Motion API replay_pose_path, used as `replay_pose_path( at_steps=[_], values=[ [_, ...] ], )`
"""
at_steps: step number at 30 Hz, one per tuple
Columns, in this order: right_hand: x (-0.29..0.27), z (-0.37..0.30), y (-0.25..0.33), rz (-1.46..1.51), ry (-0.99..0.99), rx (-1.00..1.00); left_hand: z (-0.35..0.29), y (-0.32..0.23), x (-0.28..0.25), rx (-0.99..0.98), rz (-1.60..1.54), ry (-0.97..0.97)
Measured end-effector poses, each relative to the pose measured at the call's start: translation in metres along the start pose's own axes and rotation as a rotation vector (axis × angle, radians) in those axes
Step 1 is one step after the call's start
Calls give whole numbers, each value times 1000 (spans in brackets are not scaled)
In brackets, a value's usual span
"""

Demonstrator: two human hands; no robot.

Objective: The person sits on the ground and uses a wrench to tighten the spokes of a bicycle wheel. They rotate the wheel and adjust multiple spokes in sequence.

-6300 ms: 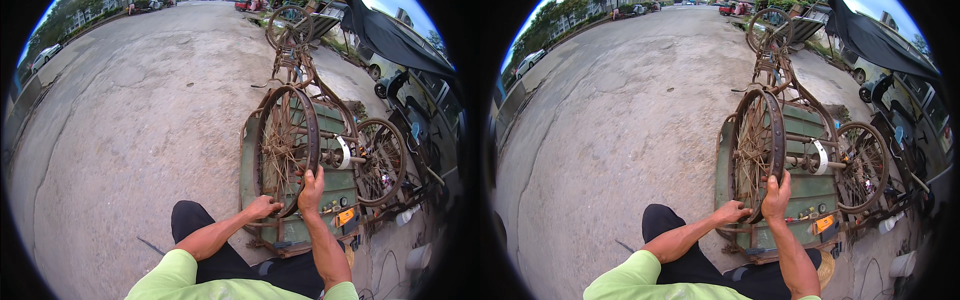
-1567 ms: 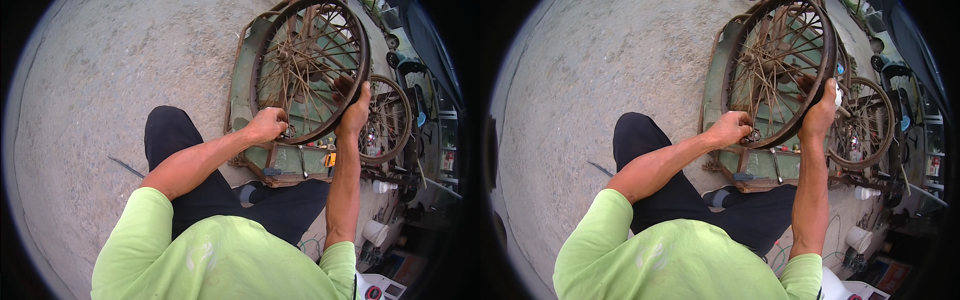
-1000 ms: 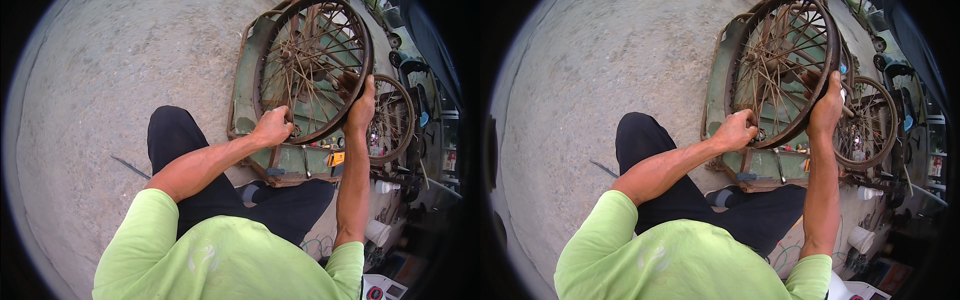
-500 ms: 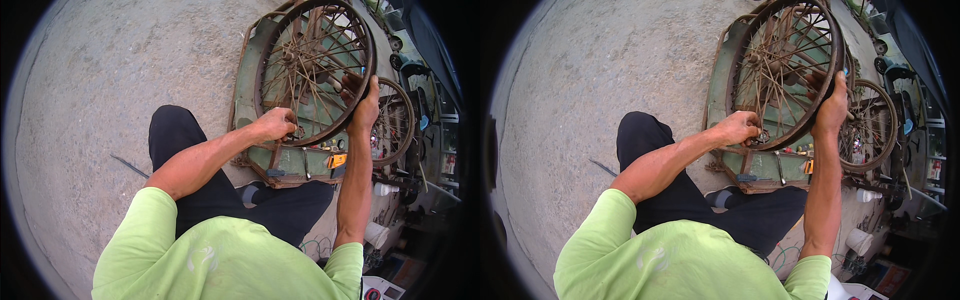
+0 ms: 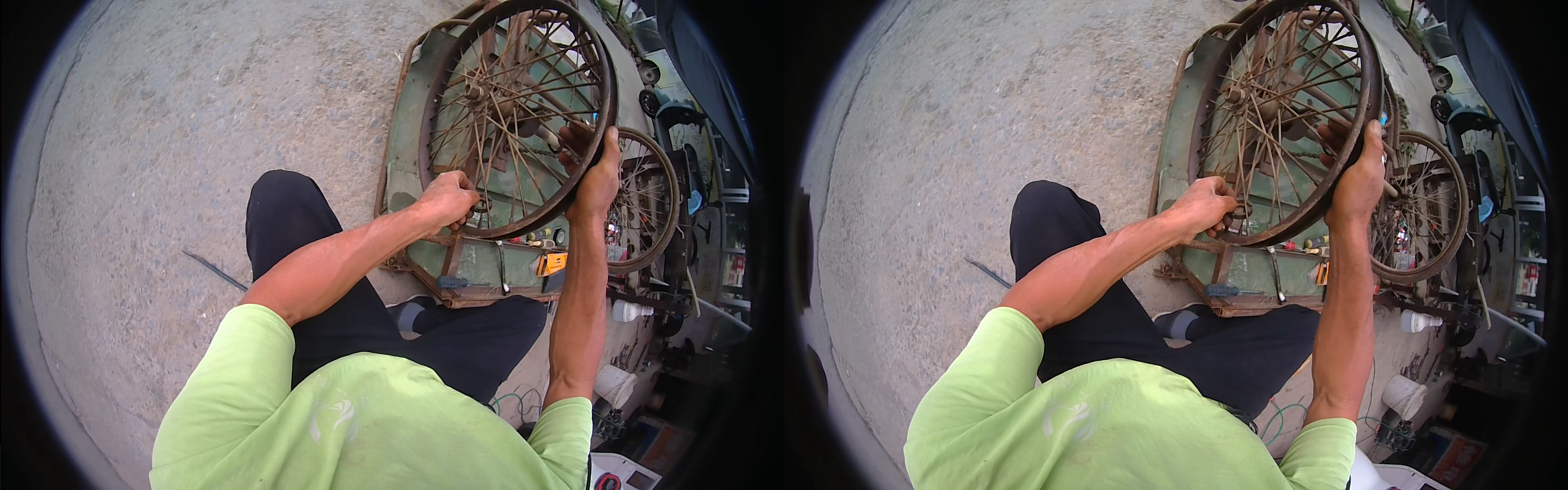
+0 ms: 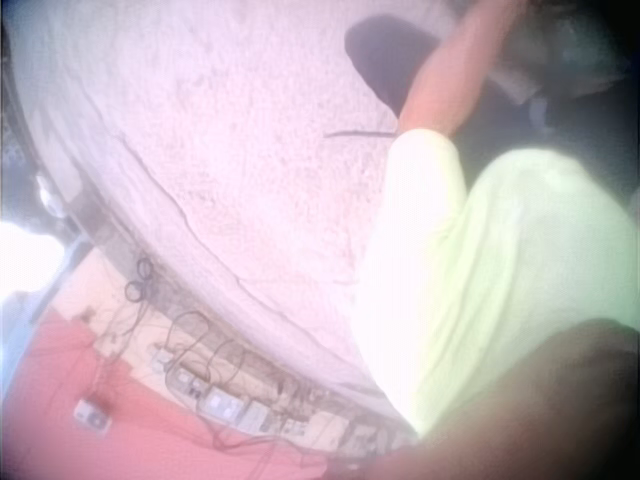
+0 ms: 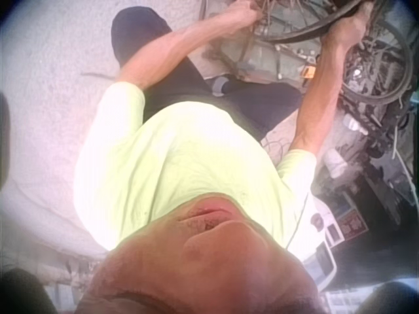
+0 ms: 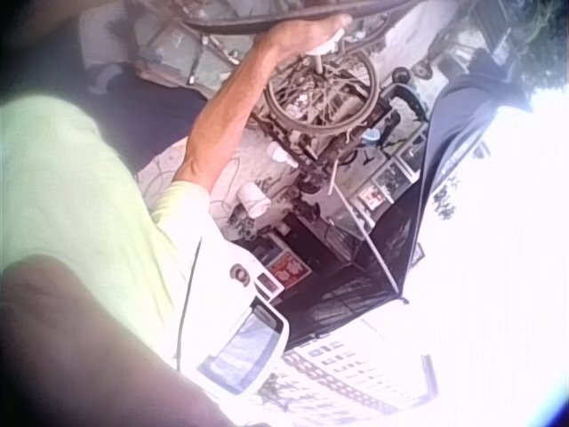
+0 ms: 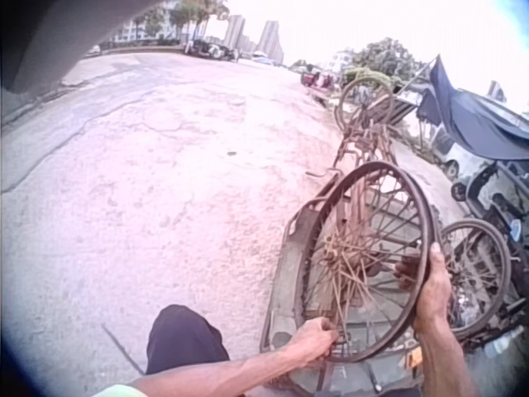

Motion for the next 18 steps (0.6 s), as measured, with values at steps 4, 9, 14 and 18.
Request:
replay_pose_path(
  at_steps=[4,9,14,18],
  values=[
    [0,2,0,17,23,3,-4,-13,-14,470,394,-212],
    [1,-1,0,26,14,-13,-20,-16,-13,454,526,-158],
    [-2,-2,-10,43,38,-21,-15,-5,-5,504,524,-140],
    [-2,-5,-11,48,30,-30,-10,0,-3,561,519,-138]
  ],
)
Point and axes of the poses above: each hand's wrist, its own z-axis towards the middle knuckle, its own x-axis out of the palm, y = z × x, the point moved 4 cm from there along z, towards the middle knuckle, and after that the axes turned 4 degrees about -y, right-handed, at the moved point
